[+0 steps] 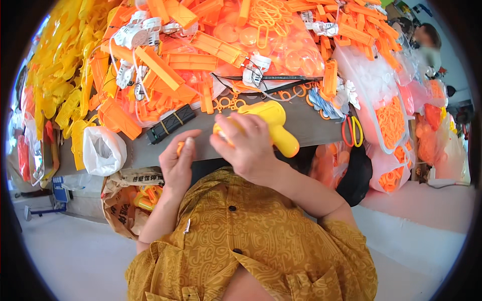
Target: Assembling and decorating a yellow plastic toy gun with stickers on a cluttered workbench.
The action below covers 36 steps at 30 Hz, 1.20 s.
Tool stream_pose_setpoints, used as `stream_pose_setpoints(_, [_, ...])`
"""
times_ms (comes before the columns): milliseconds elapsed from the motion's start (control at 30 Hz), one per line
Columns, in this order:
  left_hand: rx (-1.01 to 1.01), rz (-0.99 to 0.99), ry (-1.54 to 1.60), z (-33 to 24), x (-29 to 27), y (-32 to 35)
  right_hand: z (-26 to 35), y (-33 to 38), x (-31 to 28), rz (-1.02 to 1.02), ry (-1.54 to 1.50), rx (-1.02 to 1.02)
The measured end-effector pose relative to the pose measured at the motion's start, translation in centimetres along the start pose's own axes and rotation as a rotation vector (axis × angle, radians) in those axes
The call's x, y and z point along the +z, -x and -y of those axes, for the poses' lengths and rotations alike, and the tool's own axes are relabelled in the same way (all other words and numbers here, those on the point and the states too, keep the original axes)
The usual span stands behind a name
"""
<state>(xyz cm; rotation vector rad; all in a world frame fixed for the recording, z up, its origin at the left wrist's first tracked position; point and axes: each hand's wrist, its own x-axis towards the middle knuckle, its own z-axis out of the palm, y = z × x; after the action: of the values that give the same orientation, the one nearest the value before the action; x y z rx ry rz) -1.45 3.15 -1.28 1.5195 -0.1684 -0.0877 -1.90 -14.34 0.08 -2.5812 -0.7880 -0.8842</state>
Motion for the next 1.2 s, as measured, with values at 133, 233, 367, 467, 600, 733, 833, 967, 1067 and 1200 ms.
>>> stream_pose_setpoints(133, [-0.17, -0.082, 0.125, -2.0, -1.0, 0.2, 0.6, 0.6, 2.0, 0.073, -0.011, -0.022])
stream_pose_setpoints(233, [-0.193, 0.122, 0.086, -3.3, -1.8, -0.3, 0.2, 0.2, 1.7, 0.053, -0.088, -0.004])
stream_pose_setpoints(367, [-0.152, 0.438, -0.168, -5.7, -0.9, -1.2, 0.3, -0.1, -2.6, -0.104, -0.425, 0.043])
stream_pose_setpoints(467, [0.025, 0.716, -0.122, -5.2, 0.7, -1.5, 0.4, 0.1, -3.9, -0.069, -0.459, -0.126])
stream_pose_setpoints(600, [0.062, 0.901, -0.191, -4.1, 2.3, -2.1, -0.4, 1.4, -3.9, -0.049, -0.475, -0.135])
stream_pose_setpoints(733, [-0.03, 0.734, -0.426, -6.4, 3.6, -2.3, -0.9, 2.4, -4.4, -0.069, -0.601, 0.243])
stream_pose_setpoints(833, [0.438, 0.56, -0.616, -5.9, 2.7, -3.6, -1.9, 2.9, -5.3, -0.036, -0.855, 0.811])
stream_pose_setpoints(967, [0.755, 0.524, -0.833, -3.8, 3.0, -5.9, -2.7, 3.1, -4.4, -0.103, -0.946, 1.005])
stream_pose_setpoints(1067, [0.707, 0.533, -0.797, -1.6, 3.0, -6.2, -3.4, 2.1, -4.1, -0.07, -0.848, 0.959])
stream_pose_setpoints(1200, [0.661, 0.374, -0.779, -0.6, 3.2, -5.8, -4.9, 0.9, -3.4, 0.037, -0.669, 0.783])
